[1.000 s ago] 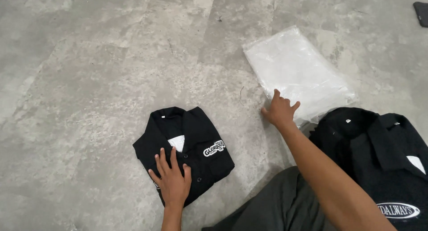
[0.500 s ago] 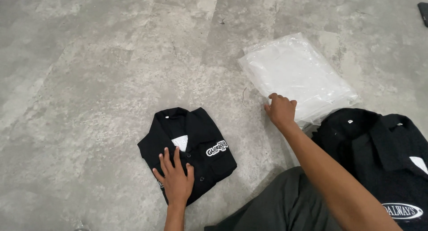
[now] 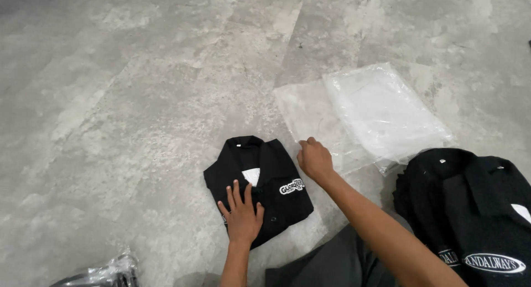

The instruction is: The person sits on the floor and folds black polo shirts. They place each folded shirt into a clear plastic bag, smooth the packaging, and stack the finished packages on the floor.

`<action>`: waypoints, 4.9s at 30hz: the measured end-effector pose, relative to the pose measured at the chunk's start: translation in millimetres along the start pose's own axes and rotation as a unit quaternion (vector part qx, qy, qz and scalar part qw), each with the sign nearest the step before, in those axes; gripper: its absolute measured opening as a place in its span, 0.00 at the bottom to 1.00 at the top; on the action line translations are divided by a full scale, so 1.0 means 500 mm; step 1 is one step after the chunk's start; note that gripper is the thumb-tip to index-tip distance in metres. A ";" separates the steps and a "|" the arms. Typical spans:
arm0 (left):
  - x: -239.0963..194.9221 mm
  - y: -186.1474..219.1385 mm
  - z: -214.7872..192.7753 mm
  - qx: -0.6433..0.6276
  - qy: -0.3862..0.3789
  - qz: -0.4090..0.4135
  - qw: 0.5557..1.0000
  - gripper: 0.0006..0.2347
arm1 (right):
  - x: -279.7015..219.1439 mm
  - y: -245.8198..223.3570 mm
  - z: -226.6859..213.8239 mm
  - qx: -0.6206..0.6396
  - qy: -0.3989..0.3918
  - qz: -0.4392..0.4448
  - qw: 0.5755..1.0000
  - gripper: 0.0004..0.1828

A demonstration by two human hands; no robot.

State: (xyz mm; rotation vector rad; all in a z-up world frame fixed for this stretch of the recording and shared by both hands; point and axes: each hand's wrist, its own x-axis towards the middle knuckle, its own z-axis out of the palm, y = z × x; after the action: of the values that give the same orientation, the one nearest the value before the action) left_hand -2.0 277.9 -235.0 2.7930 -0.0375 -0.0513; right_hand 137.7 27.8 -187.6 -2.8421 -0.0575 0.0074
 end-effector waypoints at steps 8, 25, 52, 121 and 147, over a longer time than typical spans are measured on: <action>-0.043 0.015 -0.050 -0.121 -0.044 -0.001 0.992 0.24 | -0.080 -0.191 0.093 0.057 -0.007 -0.060 0.997 0.23; -0.034 -0.038 -0.112 -0.611 0.052 -0.332 0.717 0.27 | -0.309 -0.228 -0.032 0.352 -0.073 -0.254 0.898 0.26; -0.168 -0.036 -0.161 -0.083 0.060 -0.008 0.995 0.20 | -0.330 0.010 0.066 0.205 0.006 0.098 0.974 0.10; -0.094 -0.178 -0.141 -0.362 0.472 -0.431 0.678 0.14 | -0.251 -0.413 0.087 -0.076 -0.217 -0.196 0.953 0.43; -0.063 -0.195 -0.051 -0.057 -0.022 -0.210 0.976 0.25 | 0.141 -0.195 0.009 -0.197 -0.374 -0.058 0.904 0.50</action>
State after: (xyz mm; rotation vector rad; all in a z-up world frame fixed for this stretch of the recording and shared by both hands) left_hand -30.4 379.0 -243.3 2.6347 0.5279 -0.2103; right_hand 204.3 125.2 -163.0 -3.0245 -0.4338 1.1816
